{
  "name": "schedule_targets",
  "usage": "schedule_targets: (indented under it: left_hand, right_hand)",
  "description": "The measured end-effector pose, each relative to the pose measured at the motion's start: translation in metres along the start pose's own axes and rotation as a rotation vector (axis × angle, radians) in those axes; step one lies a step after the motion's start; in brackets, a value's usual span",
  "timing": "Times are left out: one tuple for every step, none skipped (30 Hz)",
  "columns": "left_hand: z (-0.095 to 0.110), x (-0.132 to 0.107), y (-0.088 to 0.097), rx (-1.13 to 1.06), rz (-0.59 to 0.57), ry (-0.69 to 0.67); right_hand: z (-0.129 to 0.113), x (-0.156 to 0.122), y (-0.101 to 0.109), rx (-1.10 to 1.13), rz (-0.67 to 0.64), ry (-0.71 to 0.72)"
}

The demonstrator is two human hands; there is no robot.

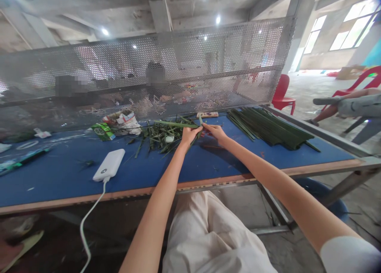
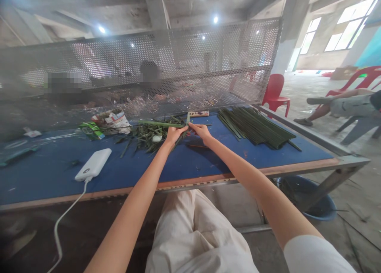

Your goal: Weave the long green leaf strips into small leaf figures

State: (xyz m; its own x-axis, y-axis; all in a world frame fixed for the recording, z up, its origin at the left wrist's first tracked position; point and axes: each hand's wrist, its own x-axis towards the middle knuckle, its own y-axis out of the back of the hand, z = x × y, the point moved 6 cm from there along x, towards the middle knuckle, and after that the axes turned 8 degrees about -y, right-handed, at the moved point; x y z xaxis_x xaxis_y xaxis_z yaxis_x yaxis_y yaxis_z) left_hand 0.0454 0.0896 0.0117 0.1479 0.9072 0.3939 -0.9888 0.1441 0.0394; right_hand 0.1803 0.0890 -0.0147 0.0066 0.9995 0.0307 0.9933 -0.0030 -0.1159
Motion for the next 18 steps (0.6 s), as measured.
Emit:
schedule_targets:
  left_hand:
    - [-0.001,0.000,0.002,0.017,0.017,0.015]
    - [-0.001,0.001,0.003,0.036,0.036,0.024]
    - [-0.001,0.000,0.005,0.058,0.055,0.022]
    - [0.000,0.000,0.007,0.085,0.071,0.008]
    - [0.003,-0.001,0.009,0.125,0.083,-0.019]
    - [0.006,-0.002,0.010,0.188,0.094,-0.059]
    - [0.011,-0.004,0.012,0.281,0.105,-0.110]
    - [0.017,-0.006,0.012,0.410,0.112,-0.167]
    - [0.023,-0.009,0.012,0.571,0.113,-0.224]
    - [0.029,-0.012,0.009,0.751,0.098,-0.274]
    - [0.033,-0.014,0.005,0.933,0.052,-0.311]
    - [0.035,-0.016,-0.001,1.084,-0.017,-0.333]
    - [0.036,-0.017,-0.007,1.204,-0.098,-0.348]
    - [0.035,-0.018,-0.012,1.294,-0.167,-0.354]
    - [0.034,-0.020,-0.017,1.356,-0.227,-0.361]
    - [0.034,-0.021,-0.021,1.397,-0.272,-0.370]
    - [0.033,-0.022,-0.025,1.420,-0.301,-0.380]
    - [0.033,-0.023,-0.028,1.427,-0.320,-0.394]
  right_hand:
    - [-0.001,-0.001,-0.002,-0.015,-0.007,0.021]
    - [-0.002,-0.001,-0.003,-0.028,-0.017,0.037]
    - [-0.003,-0.002,-0.005,-0.042,-0.031,0.048]
    - [-0.003,-0.002,-0.006,-0.056,-0.040,0.060]
    - [-0.004,-0.002,-0.007,-0.072,-0.041,0.075]
    - [-0.005,-0.003,-0.007,-0.089,-0.034,0.092]
    - [-0.005,-0.003,-0.007,-0.106,-0.028,0.107]
    - [-0.006,-0.003,-0.007,-0.119,-0.024,0.118]
    - [-0.007,-0.003,-0.007,-0.131,-0.026,0.124]
    - [-0.008,-0.003,-0.007,-0.146,-0.030,0.126]
    - [-0.008,-0.004,-0.008,-0.162,-0.035,0.124]
    - [-0.009,-0.005,-0.007,-0.179,-0.036,0.118]
    - [-0.010,-0.006,-0.007,-0.193,-0.036,0.106]
    - [-0.010,-0.007,-0.007,-0.198,-0.035,0.091]
    - [-0.011,-0.008,-0.006,-0.192,-0.037,0.075]
    - [-0.011,-0.009,-0.005,-0.178,-0.043,0.059]
    - [-0.011,-0.010,-0.004,-0.162,-0.046,0.044]
    - [-0.010,-0.010,-0.003,-0.150,-0.045,0.033]
